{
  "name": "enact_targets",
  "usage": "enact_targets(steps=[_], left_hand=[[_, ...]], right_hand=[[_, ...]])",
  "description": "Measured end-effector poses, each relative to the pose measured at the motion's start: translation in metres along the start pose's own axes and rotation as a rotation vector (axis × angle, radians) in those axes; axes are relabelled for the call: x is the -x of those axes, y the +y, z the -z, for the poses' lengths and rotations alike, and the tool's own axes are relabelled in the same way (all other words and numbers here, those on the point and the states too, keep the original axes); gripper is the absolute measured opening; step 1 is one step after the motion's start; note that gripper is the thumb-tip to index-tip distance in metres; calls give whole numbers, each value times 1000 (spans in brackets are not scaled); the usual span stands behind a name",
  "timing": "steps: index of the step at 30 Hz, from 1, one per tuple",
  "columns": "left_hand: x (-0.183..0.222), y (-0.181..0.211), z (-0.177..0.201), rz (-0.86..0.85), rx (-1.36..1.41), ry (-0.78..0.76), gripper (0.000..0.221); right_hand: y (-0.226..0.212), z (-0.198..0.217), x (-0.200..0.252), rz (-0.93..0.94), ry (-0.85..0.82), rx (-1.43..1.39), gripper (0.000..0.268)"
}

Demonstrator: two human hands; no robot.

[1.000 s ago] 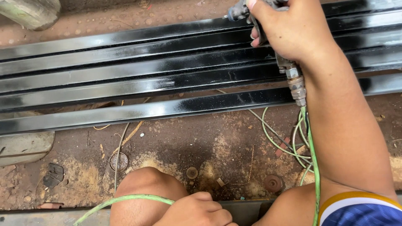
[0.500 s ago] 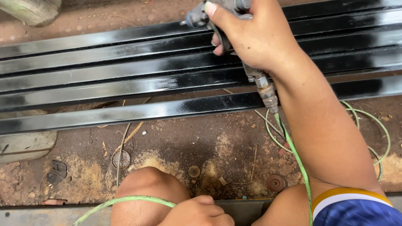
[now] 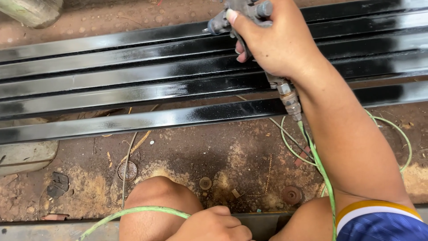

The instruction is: Spray painting a set of long metal bars with black paint using a pneumatic spray gun.

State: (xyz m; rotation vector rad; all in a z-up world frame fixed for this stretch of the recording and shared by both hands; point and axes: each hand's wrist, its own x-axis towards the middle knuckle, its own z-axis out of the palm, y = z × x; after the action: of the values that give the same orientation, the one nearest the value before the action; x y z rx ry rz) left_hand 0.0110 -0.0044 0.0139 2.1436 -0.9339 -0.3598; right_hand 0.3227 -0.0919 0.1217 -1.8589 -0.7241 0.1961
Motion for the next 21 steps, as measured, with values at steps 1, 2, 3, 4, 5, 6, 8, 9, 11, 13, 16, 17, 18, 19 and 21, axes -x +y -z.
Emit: enact_targets(steps=[1, 2, 3, 4, 5, 6, 8, 9, 11, 13, 16, 17, 18, 19, 21], left_hand=[[-3, 4, 6, -2, 1, -1, 23], [-6, 8, 12, -29, -78, 20, 21], [-10, 11, 18, -59, -155, 40, 19], [-10, 11, 16, -64, -153, 38, 19], [-11, 10, 16, -64, -178, 25, 19], [-12, 9, 15, -64, -203, 13, 20], [-16, 11, 21, -69, -198, 31, 21], [-17, 12, 23, -74, -187, 45, 23], [-21, 12, 23, -80, -183, 40, 23], [-24, 12, 22, -85, -181, 36, 23], [-28, 11, 22, -68, -226, 38, 24], [-29, 11, 22, -79, -218, 50, 24], [-31, 11, 22, -91, -210, 63, 24], [-33, 11, 23, -97, -207, 59, 24], [-36, 12, 27, -94, -175, 21, 23]], right_hand=[[3, 3, 1, -1, 2, 1, 14], [6, 7, 2, 0, 13, 1, 12], [9, 12, 4, 1, 26, 2, 10], [8, 17, 6, -1, 29, 5, 10], [7, 22, 8, -32, 24, 56, 13], [5, 27, 10, -63, 18, 106, 19], [11, 37, 13, -66, 33, 123, 19], [14, 42, 16, -76, 48, 138, 20], [19, 53, 19, -51, 54, 156, 19], [23, 64, 23, -24, 60, 174, 18], [30, 78, 27, -103, 112, 160, 18], [33, 84, 29, -111, 120, 164, 20], [37, 89, 32, -119, 128, 168, 23], [40, 93, 34, -124, 134, 171, 23], [44, 101, 37, -118, 169, 173, 13]])
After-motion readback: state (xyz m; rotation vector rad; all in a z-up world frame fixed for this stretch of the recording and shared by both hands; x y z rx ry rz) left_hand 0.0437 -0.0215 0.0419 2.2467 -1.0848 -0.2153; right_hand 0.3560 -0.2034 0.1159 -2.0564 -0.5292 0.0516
